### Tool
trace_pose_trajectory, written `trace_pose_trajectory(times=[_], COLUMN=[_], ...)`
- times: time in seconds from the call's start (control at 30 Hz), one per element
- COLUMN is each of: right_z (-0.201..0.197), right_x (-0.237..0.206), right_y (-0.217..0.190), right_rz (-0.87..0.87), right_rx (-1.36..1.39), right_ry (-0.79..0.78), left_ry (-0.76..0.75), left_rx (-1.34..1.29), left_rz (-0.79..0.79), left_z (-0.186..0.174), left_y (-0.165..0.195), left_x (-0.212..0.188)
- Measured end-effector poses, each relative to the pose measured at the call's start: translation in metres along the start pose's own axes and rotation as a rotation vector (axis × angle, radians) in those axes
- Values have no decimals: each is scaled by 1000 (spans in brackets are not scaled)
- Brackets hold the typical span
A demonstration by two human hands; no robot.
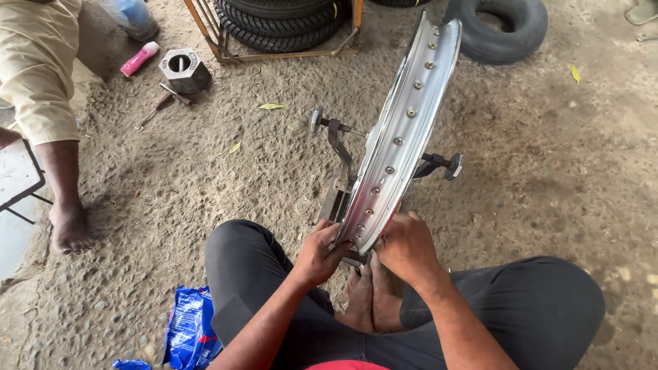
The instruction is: The person sits on the ground and uses a spoke wrench to tighten the nipples on a bicycle wheel mounted in a truing stand. They rotate the wheel to access different spokes and continue adjusting the tension.
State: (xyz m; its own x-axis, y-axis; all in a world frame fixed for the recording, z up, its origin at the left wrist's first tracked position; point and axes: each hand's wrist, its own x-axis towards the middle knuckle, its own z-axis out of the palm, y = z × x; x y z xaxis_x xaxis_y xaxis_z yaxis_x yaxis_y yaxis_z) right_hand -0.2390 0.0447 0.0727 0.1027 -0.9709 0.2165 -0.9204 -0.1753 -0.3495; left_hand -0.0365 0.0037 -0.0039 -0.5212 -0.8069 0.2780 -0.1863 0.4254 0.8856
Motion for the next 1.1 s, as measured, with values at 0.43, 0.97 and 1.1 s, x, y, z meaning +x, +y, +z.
trace_pose_trajectory(times=[0.43,0.97,1.1], right_z=[-38,-28,-31], right_x=[-23,-26,-27], right_y=[8,-6,-1], right_rz=[178,14,16], right_rx=[510,653,590], right_ry=[-8,182,236], left_ry=[103,76,24], left_rx=[-203,-240,-263], left_rz=[28,-22,-41], left_z=[-8,-20,-21], left_y=[37,48,46], left_x=[4,11,12])
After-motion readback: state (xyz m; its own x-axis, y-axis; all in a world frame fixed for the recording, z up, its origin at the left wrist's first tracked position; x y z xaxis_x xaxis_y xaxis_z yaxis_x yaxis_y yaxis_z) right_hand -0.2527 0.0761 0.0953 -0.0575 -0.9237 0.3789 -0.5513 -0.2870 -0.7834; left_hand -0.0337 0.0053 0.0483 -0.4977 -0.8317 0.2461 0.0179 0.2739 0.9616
